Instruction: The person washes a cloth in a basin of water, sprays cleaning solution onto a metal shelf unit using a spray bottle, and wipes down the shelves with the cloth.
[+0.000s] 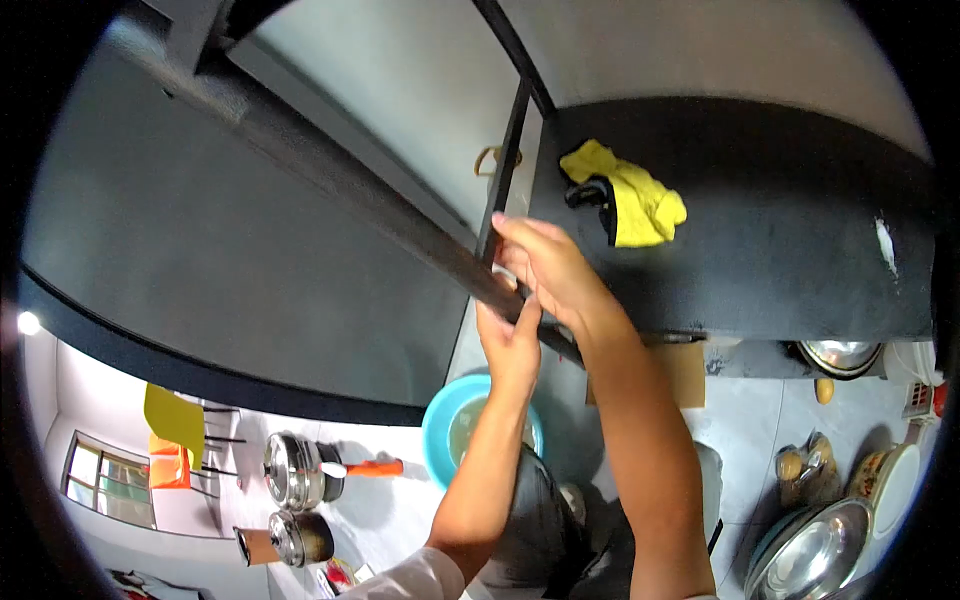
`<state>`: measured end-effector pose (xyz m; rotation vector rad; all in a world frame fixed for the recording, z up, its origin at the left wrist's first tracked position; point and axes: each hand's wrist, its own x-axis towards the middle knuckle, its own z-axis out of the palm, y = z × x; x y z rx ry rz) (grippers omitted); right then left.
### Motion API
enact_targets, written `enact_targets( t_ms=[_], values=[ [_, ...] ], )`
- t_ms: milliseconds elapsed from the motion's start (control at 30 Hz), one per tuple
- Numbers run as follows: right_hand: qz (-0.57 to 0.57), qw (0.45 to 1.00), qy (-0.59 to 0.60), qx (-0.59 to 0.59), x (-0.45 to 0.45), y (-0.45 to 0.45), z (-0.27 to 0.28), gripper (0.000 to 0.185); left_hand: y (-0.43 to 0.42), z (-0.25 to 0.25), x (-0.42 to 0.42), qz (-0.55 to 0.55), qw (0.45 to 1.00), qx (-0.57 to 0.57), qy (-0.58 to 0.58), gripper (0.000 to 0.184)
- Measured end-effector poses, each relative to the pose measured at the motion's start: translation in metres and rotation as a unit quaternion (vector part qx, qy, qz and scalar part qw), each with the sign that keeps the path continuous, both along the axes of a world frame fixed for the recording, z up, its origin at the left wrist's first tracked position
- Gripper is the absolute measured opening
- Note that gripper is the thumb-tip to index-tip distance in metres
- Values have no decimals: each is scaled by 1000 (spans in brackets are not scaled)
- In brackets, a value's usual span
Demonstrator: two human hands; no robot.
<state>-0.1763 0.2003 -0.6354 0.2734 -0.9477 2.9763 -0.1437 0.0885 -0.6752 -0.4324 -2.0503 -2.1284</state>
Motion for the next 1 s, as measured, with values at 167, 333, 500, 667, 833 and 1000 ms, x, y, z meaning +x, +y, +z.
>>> enact_targets(
  t_ms=[167,333,500,667,833,1000],
  values=[
    [15,999,-49,-13,1,4,10,29,3,2,1,4,1000,8,24,44],
    [0,999,-40,19,-7,3,12,28,1,1,3,-5,999,33,-14,42],
    [23,998,-39,36,-3,4,15,29,2,6,3,-18,999,34,-3,42],
    [-8,997,-50,65,-14,0,2,28,7,6,3,-9,999,51,7,39],
    [-115,985,-107,76,-41,-3,14,28,-2,0,0,-14,1000,6,-1,36],
    [-93,977,-106,161,-28,4,23,32,0,-7,-1,-15,999,22,22,38]
  ],
)
